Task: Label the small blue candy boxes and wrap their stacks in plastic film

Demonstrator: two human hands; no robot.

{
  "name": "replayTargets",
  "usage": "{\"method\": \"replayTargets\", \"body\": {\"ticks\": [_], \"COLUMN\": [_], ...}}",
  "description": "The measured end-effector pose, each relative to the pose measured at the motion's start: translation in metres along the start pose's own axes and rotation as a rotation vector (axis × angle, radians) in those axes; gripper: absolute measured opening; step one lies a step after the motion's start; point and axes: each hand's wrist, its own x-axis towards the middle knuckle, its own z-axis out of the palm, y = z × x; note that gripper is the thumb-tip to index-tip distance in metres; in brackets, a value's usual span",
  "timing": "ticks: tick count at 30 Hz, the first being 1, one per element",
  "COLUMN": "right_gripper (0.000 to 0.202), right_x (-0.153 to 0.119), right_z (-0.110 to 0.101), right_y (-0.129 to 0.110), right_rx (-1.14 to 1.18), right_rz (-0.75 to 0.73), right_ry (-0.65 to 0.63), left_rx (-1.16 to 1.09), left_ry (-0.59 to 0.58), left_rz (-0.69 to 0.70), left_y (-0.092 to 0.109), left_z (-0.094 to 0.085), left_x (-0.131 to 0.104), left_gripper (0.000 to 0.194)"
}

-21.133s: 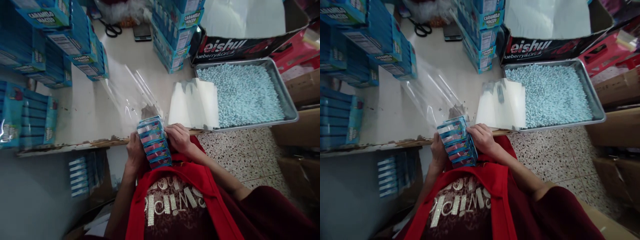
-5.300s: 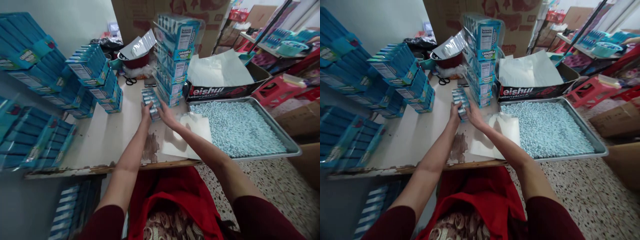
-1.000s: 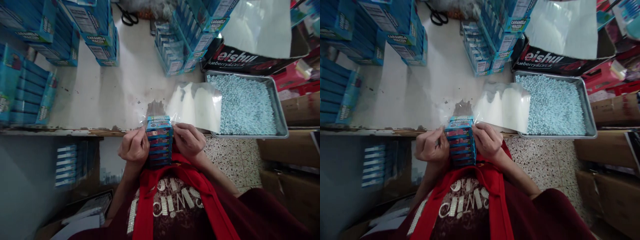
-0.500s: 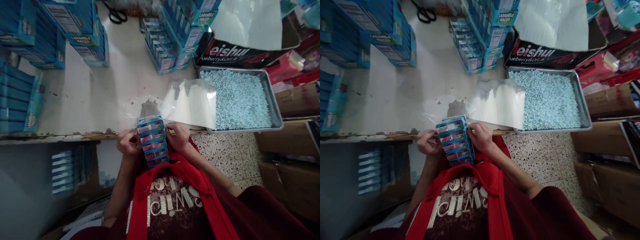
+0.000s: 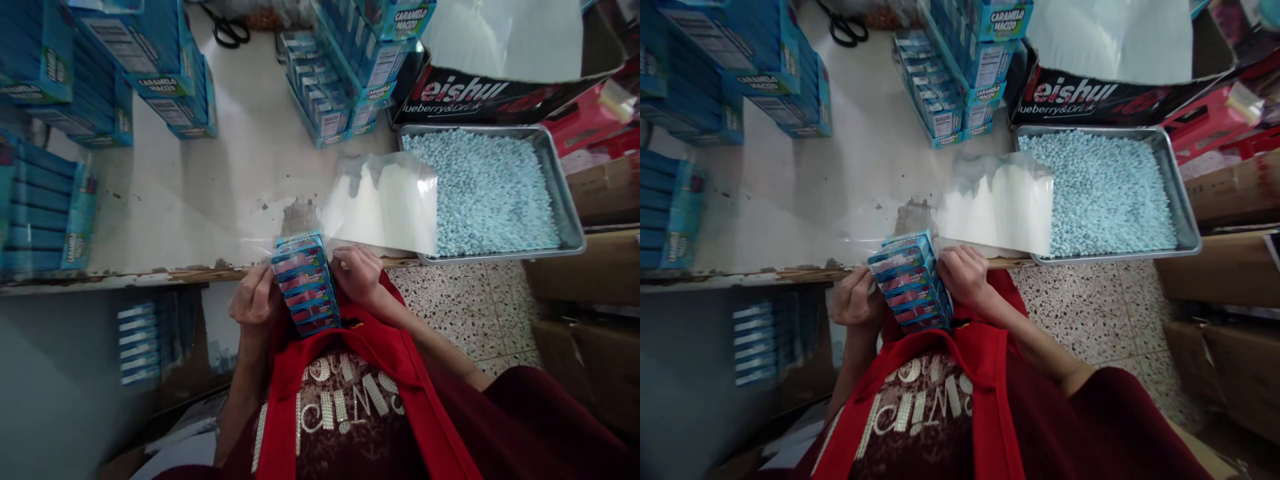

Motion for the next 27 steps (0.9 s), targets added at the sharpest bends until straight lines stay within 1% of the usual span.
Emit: {"method": "replayTargets", "body": {"ticks": [1, 2, 3, 5, 7, 8, 9, 11, 14, 16, 17, 19, 21, 22, 24, 25, 27], "right_gripper": [0.016, 0.016, 0.015, 0.011, 0.007, 0.005, 0.005, 0.007, 0.015, 0.019, 0.019, 0.02, 0.021, 0.022, 0.025, 0.027, 0.029], "right_x": [0.001, 0.002, 0.002, 0.002, 0.0, -0.001, -0.002, -0.003, -0.002, -0.002, -0.002, -0.004, -0.008, -0.011, -0.018, -0.022, -0.033], "right_z": [-0.001, -0.002, -0.002, 0.001, 0.006, 0.009, 0.011, 0.013, 0.014, 0.013, 0.012, 0.008, 0.002, -0.002, -0.013, -0.018, -0.03], "right_y": [0.002, 0.002, 0.002, -0.002, -0.006, -0.008, -0.007, -0.005, 0.002, 0.003, 0.003, 0.003, 0.002, 0.002, 0.003, 0.003, 0.005], "right_rx": [-0.053, -0.09, -0.098, -0.016, 0.108, 0.147, 0.162, 0.139, 0.073, 0.046, 0.038, 0.031, 0.023, 0.013, -0.032, -0.064, -0.111], "right_rz": [-0.045, -0.059, -0.032, 0.103, 0.232, 0.268, 0.279, 0.245, 0.146, 0.144, 0.164, 0.169, 0.058, -0.024, -0.151, -0.182, -0.203], "right_ry": [-0.019, -0.034, -0.042, -0.039, -0.035, -0.037, -0.041, -0.042, -0.04, -0.037, -0.046, -0.094, -0.139, -0.144, -0.133, -0.133, -0.17], "left_rx": [-0.009, -0.027, -0.056, -0.163, -0.3, -0.36, -0.398, -0.403, -0.311, -0.257, -0.242, -0.245, -0.293, -0.319, -0.349, -0.349, -0.337], "left_ry": [0.024, 0.054, 0.071, 0.06, 0.021, 0.001, 0.014, 0.047, 0.057, 0.023, 0.02, 0.012, 0.0, -0.003, -0.012, -0.02, -0.081], "left_rz": [-0.011, -0.049, -0.115, -0.304, -0.468, -0.511, -0.532, -0.518, -0.423, -0.377, -0.393, -0.495, -0.589, -0.601, -0.561, -0.529, -0.472], "left_y": [0.001, 0.002, 0.004, 0.01, 0.016, 0.017, 0.018, 0.016, 0.007, 0.004, 0.005, 0.011, 0.02, 0.025, 0.033, 0.035, 0.039], "left_z": [0.002, 0.004, 0.008, 0.015, 0.022, 0.024, 0.026, 0.028, 0.028, 0.025, 0.023, 0.018, 0.011, 0.007, 0.0, -0.003, -0.01], "left_x": [0.0, 0.0, -0.001, -0.002, -0.005, -0.006, -0.008, -0.012, -0.015, -0.016, -0.016, -0.017, -0.02, -0.022, -0.028, -0.032, -0.04], "left_gripper": [0.024, 0.021, 0.017, 0.012, 0.019, 0.021, 0.023, 0.024, 0.02, 0.018, 0.019, 0.02, 0.019, 0.018, 0.015, 0.014, 0.013]}}
